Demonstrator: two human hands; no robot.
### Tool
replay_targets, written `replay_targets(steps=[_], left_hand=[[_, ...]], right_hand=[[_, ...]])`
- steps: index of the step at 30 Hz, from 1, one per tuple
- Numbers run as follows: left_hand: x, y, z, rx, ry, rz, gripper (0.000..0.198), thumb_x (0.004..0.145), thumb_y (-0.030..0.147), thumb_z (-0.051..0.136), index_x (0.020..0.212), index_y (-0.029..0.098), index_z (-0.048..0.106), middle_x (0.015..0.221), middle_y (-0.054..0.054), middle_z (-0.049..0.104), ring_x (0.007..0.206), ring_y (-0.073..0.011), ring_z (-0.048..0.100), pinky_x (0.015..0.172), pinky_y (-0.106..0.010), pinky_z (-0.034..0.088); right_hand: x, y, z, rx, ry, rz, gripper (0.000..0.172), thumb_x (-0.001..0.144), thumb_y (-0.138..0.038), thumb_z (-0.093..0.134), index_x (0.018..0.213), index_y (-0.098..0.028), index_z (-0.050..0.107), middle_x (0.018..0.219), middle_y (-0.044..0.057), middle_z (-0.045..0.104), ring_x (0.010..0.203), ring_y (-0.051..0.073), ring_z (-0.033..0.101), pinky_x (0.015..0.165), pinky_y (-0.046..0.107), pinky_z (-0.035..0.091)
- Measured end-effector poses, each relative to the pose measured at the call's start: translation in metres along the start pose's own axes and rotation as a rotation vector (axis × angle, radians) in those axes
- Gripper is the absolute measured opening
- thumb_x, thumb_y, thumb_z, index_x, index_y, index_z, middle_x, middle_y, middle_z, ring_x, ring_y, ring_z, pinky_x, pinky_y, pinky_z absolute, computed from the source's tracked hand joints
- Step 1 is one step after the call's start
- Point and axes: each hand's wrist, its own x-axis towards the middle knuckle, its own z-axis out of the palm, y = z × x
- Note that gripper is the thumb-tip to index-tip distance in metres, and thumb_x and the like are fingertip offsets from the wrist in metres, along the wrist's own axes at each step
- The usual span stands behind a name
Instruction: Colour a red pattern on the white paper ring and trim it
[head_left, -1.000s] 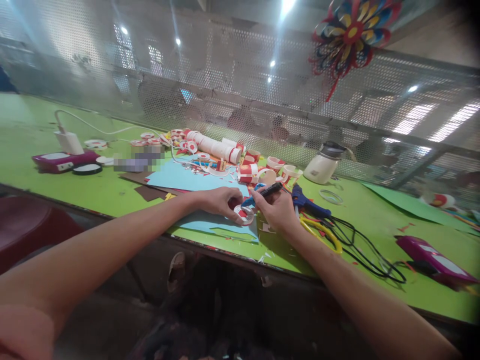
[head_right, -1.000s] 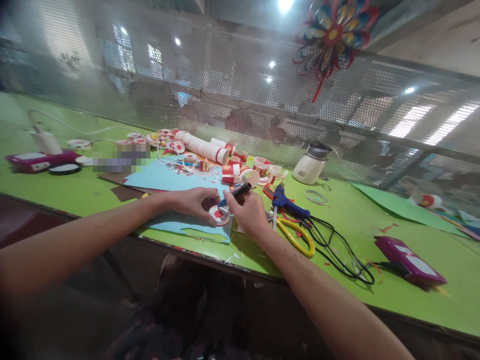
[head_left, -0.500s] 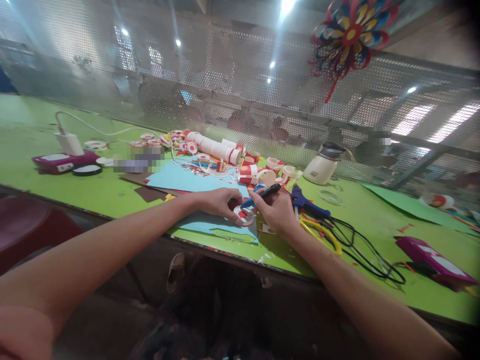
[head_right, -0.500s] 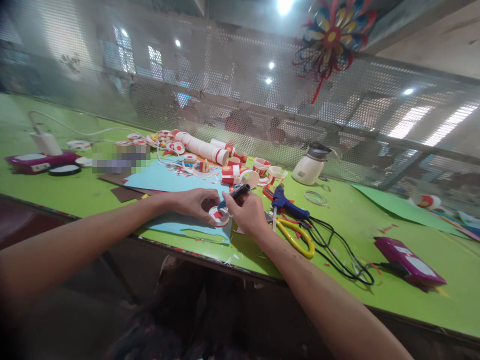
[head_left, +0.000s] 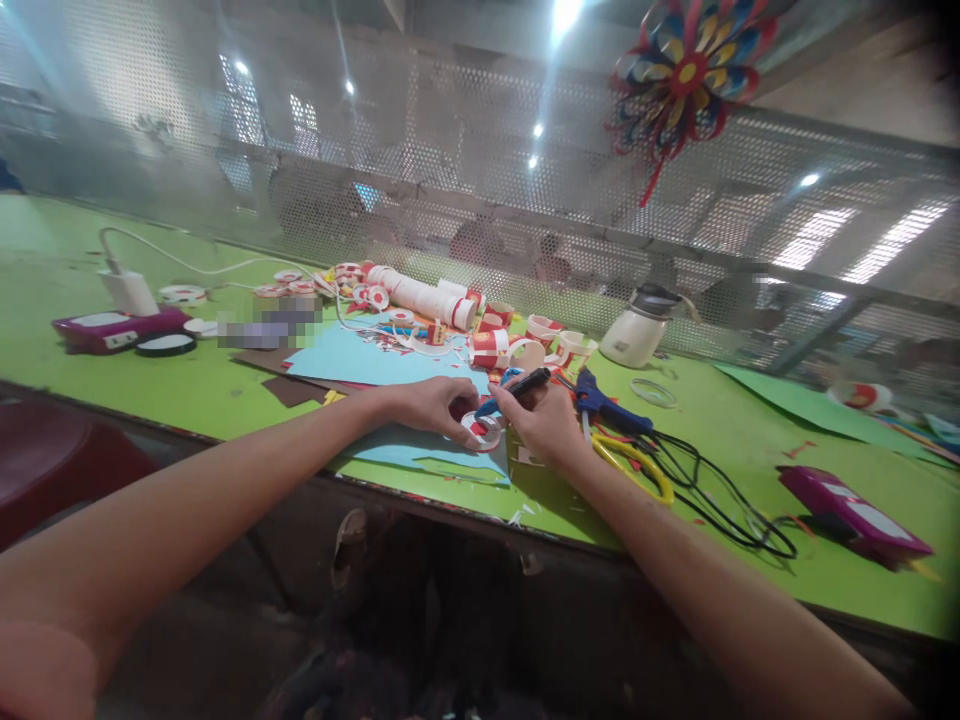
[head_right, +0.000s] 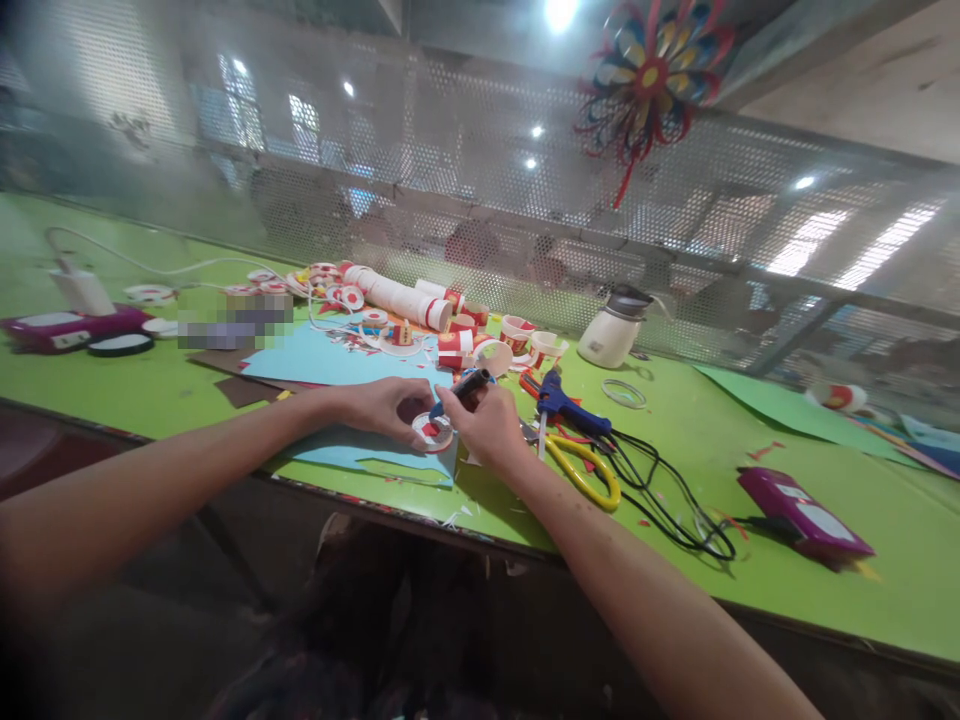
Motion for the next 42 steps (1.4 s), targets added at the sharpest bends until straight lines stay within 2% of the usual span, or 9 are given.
replay_targets(steps=[3,8,12,25,42], left_hand=[[-0.0005,0.0008,-0.0004,0.001,0.0,0.012,0.052,0.059,0.055,0.073,0.086,0.016,0.052,0.078,0.001,0.049,0.069,-0.0127,0.044,0.063,-0.026,0.034],[-0.0018,0.0021,-0.0015,0.057,-0.007,0.027,0.051,0.062,0.055,0.071,0.088,0.017,0.052,0.081,0.001,0.049,0.073,-0.0136,0.044,0.065,-0.025,0.034],[-0.0017,0.0021,-0.0013,0.053,-0.002,0.033,0.051,0.061,0.053,0.072,0.09,0.016,0.052,0.08,0.0,0.05,0.072,-0.0134,0.044,0.064,-0.026,0.034],[0.0004,-0.0011,0.002,0.014,0.012,0.022,0.051,0.06,0.054,0.073,0.088,0.016,0.053,0.079,0.0,0.05,0.07,-0.013,0.045,0.064,-0.026,0.035],[0.0006,-0.0021,0.0018,0.022,0.003,0.012,0.054,0.06,0.056,0.073,0.089,0.016,0.051,0.08,0.0,0.051,0.069,-0.0126,0.045,0.063,-0.027,0.036]], right_hand=[[-0.0011,-0.0044,-0.0013,0.039,0.01,0.02,0.029,0.076,-0.042,0.067,0.072,-0.013,0.063,0.058,0.005,0.064,0.054,0.018,0.06,0.052,0.027,0.046],[-0.0025,-0.0095,-0.0051,0.053,0.108,0.046,0.032,0.077,-0.044,0.065,0.067,-0.014,0.062,0.051,0.001,0.058,0.046,0.013,0.051,0.045,0.025,0.04],[-0.0024,-0.0093,-0.0057,0.023,0.087,0.05,0.031,0.076,-0.042,0.066,0.065,-0.014,0.061,0.049,0.0,0.056,0.044,0.012,0.049,0.042,0.024,0.037],[-0.0014,-0.0027,-0.0039,-0.089,0.071,-0.034,0.033,0.08,-0.045,0.062,0.071,-0.013,0.065,0.058,0.004,0.065,0.054,0.018,0.061,0.05,0.025,0.046],[-0.0012,-0.0048,-0.0041,-0.102,0.052,-0.016,0.036,0.079,-0.047,0.062,0.069,-0.013,0.066,0.058,0.004,0.065,0.055,0.017,0.061,0.051,0.026,0.046]])
